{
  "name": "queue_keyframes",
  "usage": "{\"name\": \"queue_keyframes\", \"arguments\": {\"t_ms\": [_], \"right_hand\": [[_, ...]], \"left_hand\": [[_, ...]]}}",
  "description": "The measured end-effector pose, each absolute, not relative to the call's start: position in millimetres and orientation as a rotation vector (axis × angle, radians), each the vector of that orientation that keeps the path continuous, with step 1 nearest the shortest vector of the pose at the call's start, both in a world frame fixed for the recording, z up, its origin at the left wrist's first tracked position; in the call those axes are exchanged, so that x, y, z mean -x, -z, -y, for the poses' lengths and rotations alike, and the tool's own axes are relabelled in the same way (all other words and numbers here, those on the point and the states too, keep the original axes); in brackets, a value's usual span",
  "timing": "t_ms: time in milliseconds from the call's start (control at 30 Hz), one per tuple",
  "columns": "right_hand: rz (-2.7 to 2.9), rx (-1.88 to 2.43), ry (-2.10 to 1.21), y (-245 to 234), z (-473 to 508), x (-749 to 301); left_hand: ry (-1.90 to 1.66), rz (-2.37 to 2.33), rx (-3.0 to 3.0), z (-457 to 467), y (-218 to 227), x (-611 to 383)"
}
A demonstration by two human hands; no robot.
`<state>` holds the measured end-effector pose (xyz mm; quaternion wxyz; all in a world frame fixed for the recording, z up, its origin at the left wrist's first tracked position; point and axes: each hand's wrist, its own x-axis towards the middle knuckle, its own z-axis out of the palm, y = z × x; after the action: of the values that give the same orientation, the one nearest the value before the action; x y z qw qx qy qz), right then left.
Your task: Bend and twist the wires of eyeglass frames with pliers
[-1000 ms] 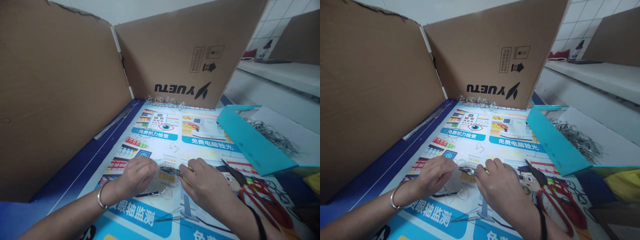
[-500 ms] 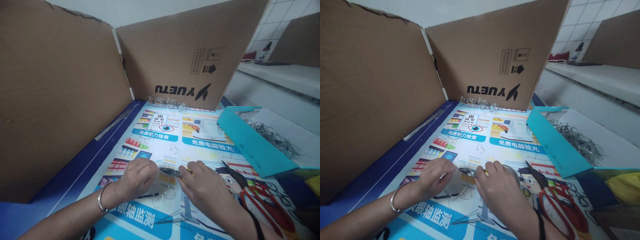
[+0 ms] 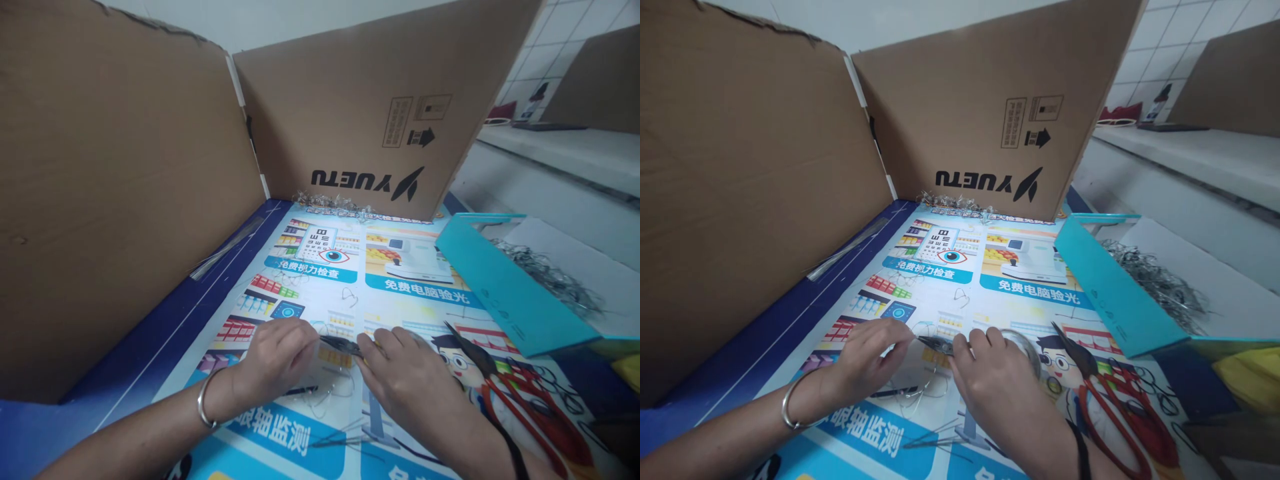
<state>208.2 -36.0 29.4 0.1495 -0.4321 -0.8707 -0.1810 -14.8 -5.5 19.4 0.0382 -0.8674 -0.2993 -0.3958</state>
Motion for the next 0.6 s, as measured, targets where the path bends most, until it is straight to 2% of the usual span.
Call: {"name": "queue_keyframes", "arguments": {"t_ms": [200, 600], "right_hand": [[2.499, 1.224, 0.502, -27.8, 35.6, -208.8], [2.421, 1.217, 0.221, -31.1, 30.5, -215.5]], "left_hand": [[1.246, 0.926, 2.656, 5.5, -18.2, 14.8], [1.359, 1.004, 2.792, 2.7, -21.4, 17.2]]}}
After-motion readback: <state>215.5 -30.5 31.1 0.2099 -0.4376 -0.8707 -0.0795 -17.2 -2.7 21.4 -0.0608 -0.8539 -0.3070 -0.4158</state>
